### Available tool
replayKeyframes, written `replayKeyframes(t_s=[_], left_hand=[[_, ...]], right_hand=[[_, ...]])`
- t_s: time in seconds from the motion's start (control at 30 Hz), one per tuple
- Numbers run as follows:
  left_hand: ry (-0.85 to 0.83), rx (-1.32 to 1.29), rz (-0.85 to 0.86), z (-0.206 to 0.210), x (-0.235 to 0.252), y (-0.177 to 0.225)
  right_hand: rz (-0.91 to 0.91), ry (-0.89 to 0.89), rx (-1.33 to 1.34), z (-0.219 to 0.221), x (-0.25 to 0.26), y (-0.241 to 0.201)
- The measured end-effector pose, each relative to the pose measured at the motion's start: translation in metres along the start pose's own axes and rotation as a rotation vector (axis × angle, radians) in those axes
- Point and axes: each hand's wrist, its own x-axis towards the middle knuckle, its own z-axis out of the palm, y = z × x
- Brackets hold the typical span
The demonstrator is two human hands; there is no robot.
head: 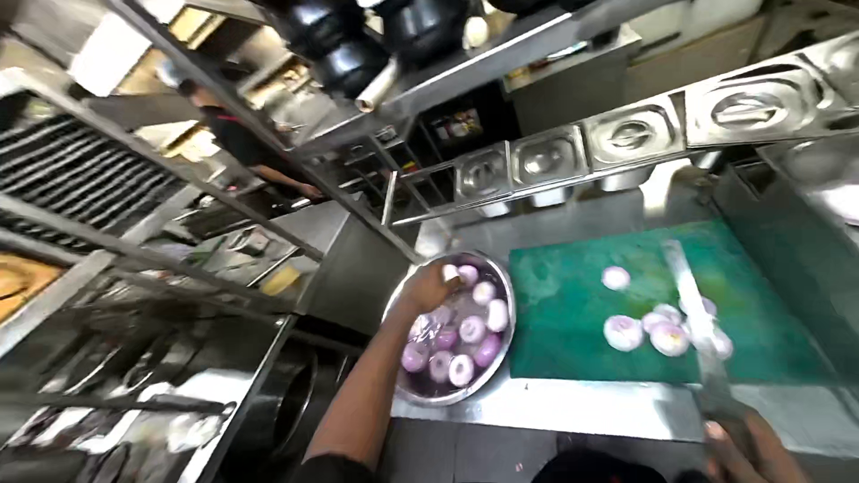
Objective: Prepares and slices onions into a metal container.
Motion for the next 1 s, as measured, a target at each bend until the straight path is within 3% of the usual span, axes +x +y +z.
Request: replayKeyframes(t_s=[0.13,0.23,0.33,0.43,0.5,0.73,0.83,1.0], left_hand=[[0.345,-0.281,0.17,-0.006,-0.018,0.026],[0.457,-0.489,0.405,0.022,-0.043,0.068],[0.328,-0.665,0.558,0.1,-0.059,0.119],[0.143,-0.787,0.487,0.176,-0.054,0.139],[0.121,-0.812,0.474,0.203,-0.049,0.137],[0.112,-0.752,0.491,0.197,-0.039,0.127],[0.081,-0.746,0.512,0.194,-0.035,0.125],[0.06,-0.742,0.531,0.189,-0.033,0.128]], right_hand=[[0.064,0.025,0.041,0.006,0.0,-0.006],[0.084,-0.034,-0.209,0.006,0.003,-0.006],[0.022,-0.014,-0.576,0.015,0.009,0.003],[0.046,0.008,-0.881,0.029,0.009,0.003],[0.101,-0.023,-0.989,0.035,0.01,0.001],[0.212,-0.191,-1.098,0.047,0.014,-0.001],[0.149,-0.13,-1.128,0.05,0.011,-0.001],[-0.128,0.092,-1.207,0.056,0.003,0.007]])
